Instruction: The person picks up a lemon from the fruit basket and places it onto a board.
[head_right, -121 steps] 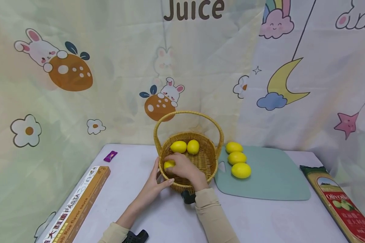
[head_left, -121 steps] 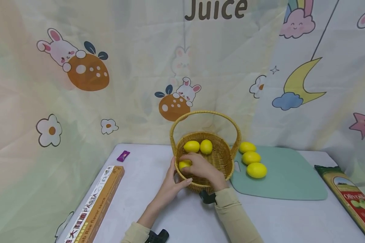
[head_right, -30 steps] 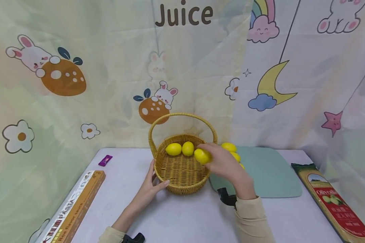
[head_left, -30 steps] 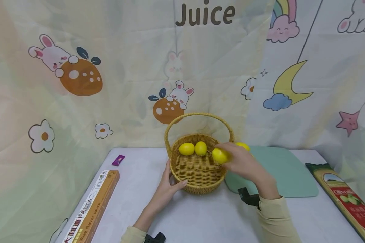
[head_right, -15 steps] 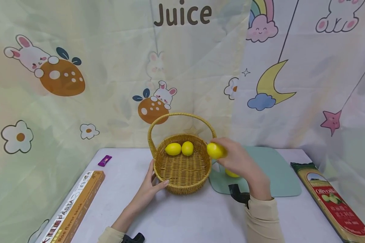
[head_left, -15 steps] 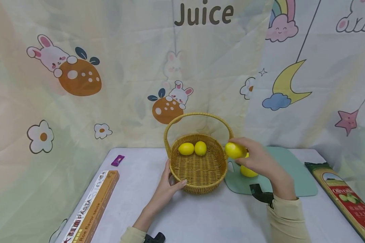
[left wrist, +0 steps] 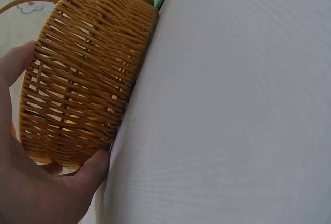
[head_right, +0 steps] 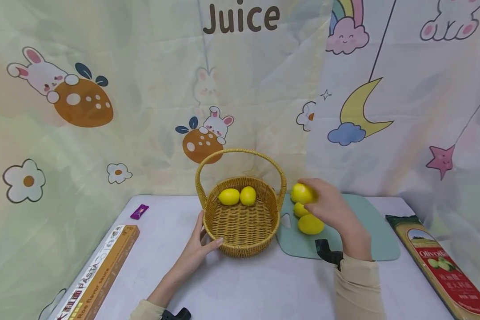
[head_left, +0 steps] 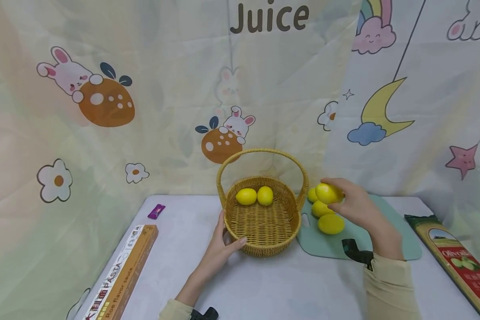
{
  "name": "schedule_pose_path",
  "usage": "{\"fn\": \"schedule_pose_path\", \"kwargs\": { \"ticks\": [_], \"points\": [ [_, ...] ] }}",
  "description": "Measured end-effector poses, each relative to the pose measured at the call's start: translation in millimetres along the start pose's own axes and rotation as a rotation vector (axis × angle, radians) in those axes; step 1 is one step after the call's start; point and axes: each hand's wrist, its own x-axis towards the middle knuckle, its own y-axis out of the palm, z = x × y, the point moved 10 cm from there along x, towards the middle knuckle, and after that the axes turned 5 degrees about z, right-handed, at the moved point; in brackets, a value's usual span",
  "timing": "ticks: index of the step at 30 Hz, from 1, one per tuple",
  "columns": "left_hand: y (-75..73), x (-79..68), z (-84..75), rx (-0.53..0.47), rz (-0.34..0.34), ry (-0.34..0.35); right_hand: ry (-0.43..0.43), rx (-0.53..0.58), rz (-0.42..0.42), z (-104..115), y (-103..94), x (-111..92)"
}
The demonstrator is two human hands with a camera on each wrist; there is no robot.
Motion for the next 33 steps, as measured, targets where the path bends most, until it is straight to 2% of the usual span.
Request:
{"fn": "schedule_pose_path", "kwargs": {
  "ticks": [9, 18, 33],
  "points": [
    [0.8, -0.9, -0.1, 0.004, 0.004, -0.007, 0.057, -0.023, 0.005, -40, 2.5, 9],
    [1.3, 1.1, -2.3, 0.007, 0.014, 0.016, 0.111, -0.027, 0.024, -83, 11.5, 14],
    [0.7, 1.5, -1.5, 0.017, 0.011, 0.005, 0.143, -0.025, 0.043, -134, 27.7, 24]
  ]
}}
